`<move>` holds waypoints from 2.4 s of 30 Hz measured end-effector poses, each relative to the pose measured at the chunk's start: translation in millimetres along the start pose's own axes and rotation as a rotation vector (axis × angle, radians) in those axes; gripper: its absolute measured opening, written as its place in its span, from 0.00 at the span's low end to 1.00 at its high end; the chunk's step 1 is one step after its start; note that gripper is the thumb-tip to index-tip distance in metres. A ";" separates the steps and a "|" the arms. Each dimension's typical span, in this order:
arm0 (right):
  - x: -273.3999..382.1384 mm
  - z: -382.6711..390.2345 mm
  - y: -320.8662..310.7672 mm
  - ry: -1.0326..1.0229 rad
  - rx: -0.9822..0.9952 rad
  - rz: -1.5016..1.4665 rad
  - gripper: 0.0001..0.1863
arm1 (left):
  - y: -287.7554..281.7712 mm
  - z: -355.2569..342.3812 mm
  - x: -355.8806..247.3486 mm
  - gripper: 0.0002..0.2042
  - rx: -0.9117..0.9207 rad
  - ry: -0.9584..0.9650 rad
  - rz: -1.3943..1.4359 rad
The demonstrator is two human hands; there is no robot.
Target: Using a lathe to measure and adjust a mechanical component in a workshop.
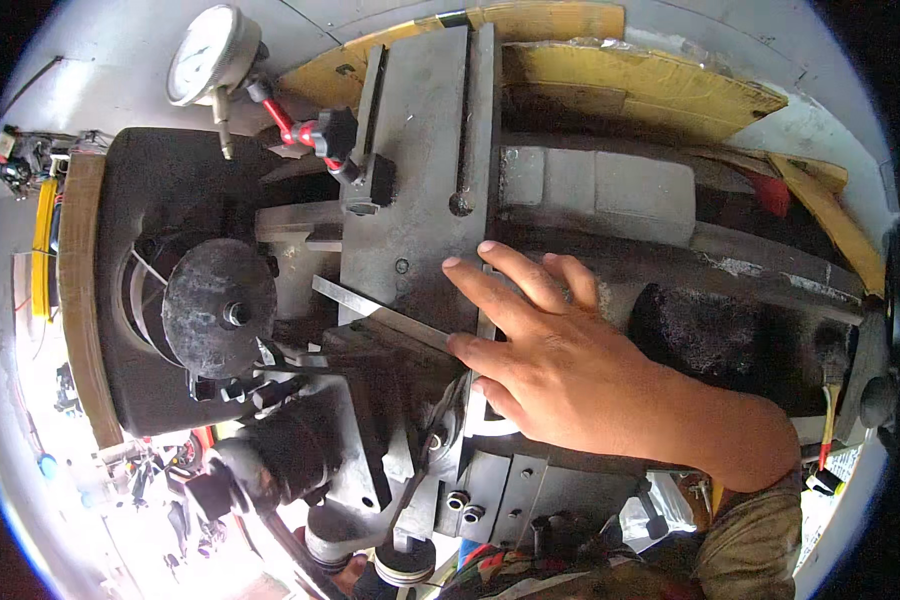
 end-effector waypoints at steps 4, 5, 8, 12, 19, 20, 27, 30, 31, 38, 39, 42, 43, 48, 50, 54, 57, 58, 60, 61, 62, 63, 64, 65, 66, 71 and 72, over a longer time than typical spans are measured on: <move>10.9 12.1 -26.7 0.033 -0.065 0.047 0.21 | -0.6 -2.3 -1.7 0.46 0.022 0.049 0.033; 14.2 18.7 -36.6 0.054 -0.112 0.030 0.20 | 0.8 -4.1 -2.0 0.46 0.027 0.062 0.049; 24.2 47.3 -66.3 0.127 -0.230 0.004 0.20 | 6.2 -9.9 -3.5 0.46 0.026 0.099 0.139; 49.6 102.5 -90.5 0.275 -0.457 -0.096 0.12 | 7.9 -12.7 -8.9 0.43 0.006 0.281 0.030; 148.1 231.1 -71.2 0.670 -0.820 0.011 0.13 | 5.5 -18.7 -24.2 0.50 0.223 0.430 0.076; 165.9 249.4 -63.5 0.772 -0.849 0.020 0.12 | 5.6 -19.4 -25.8 0.52 0.240 0.454 0.085; 303.5 343.0 8.1 1.178 -0.876 0.052 0.05 | 0.4 -26.2 -7.3 0.50 0.384 0.597 0.311; 355.4 380.9 42.4 1.321 -0.858 0.171 0.08 | 6.4 -35.0 6.2 0.40 0.448 0.608 0.521; 373.2 396.2 54.3 1.453 -0.823 0.156 0.12 | 3.7 -43.1 7.2 0.38 0.354 0.695 0.325; 482.2 491.4 132.3 1.813 -1.155 0.361 0.15 | -12.5 -53.1 5.3 0.52 0.565 0.370 0.193; 494.2 508.4 143.6 1.880 -1.188 0.423 0.14 | -12.9 -51.7 -0.1 0.51 0.537 0.335 0.122; 535.9 570.1 182.6 2.007 -1.189 0.692 0.09 | -19.5 -40.4 -10.3 0.50 0.554 0.328 0.076; 548.0 592.9 197.6 2.108 -1.127 0.719 0.08 | -20.9 -37.4 -11.2 0.49 0.590 0.336 0.106; 616.6 669.0 274.5 2.465 -0.880 0.862 0.07 | -18.4 -45.4 -4.9 0.47 0.594 0.353 0.111; 631.8 680.9 297.6 2.446 -0.855 0.830 0.08 | -14.5 -50.8 -2.0 0.46 0.560 0.371 0.116; 634.5 684.8 319.1 2.467 -0.784 0.741 0.10 | -10.4 -50.5 -5.7 0.41 0.617 0.365 0.101; 629.9 682.2 321.3 2.628 -0.665 0.583 0.10 | -16.6 -38.2 -4.3 0.37 0.568 0.556 0.311; 630.2 680.1 319.8 2.590 -0.731 0.637 0.11 | -18.0 -37.2 -3.5 0.37 0.561 0.553 0.312; 633.3 678.4 319.7 2.542 -0.795 0.686 0.11 | -17.6 -40.6 -2.9 0.36 0.590 0.531 0.256; 635.4 680.3 322.1 2.555 -0.797 0.628 0.11 | -16.1 -44.7 -2.7 0.36 0.585 0.528 0.257; 637.6 683.6 325.3 2.541 -0.815 0.587 0.11 | -13.6 -50.4 -2.8 0.35 0.560 0.538 0.192; 639.5 688.0 328.6 2.480 -0.813 0.627 0.11 | -10.4 -56.4 -2.0 0.35 0.535 0.547 0.126; 641.5 694.5 333.4 2.472 -0.805 0.630 0.11 | -6.8 -62.0 -0.7 0.35 0.529 0.538 0.126; 642.8 702.6 338.3 2.442 -0.782 0.653 0.12 | -2.2 -66.3 0.5 0.34 0.577 0.528 0.189; 642.8 712.3 343.0 2.402 -0.750 0.697 0.13 | -0.6 -69.3 3.6 0.34 0.615 0.513 0.255; 649.6 751.9 372.4 2.315 -0.585 0.670 0.28 | 6.0 -68.9 15.9 0.30 0.563 0.434 0.451; 649.4 760.7 375.1 2.286 -0.433 0.682 0.34 | 1.8 -64.8 15.6 0.26 0.655 0.587 0.502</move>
Point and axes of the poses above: each hand's wrist, its own z-axis away from the middle knuckle, its own y-axis out of the palm, x = y × z, the point moved 2 cm from there along -z, towards the middle knuckle, and after that the axes turned 7 degrees about z, right-handed, at the moved point
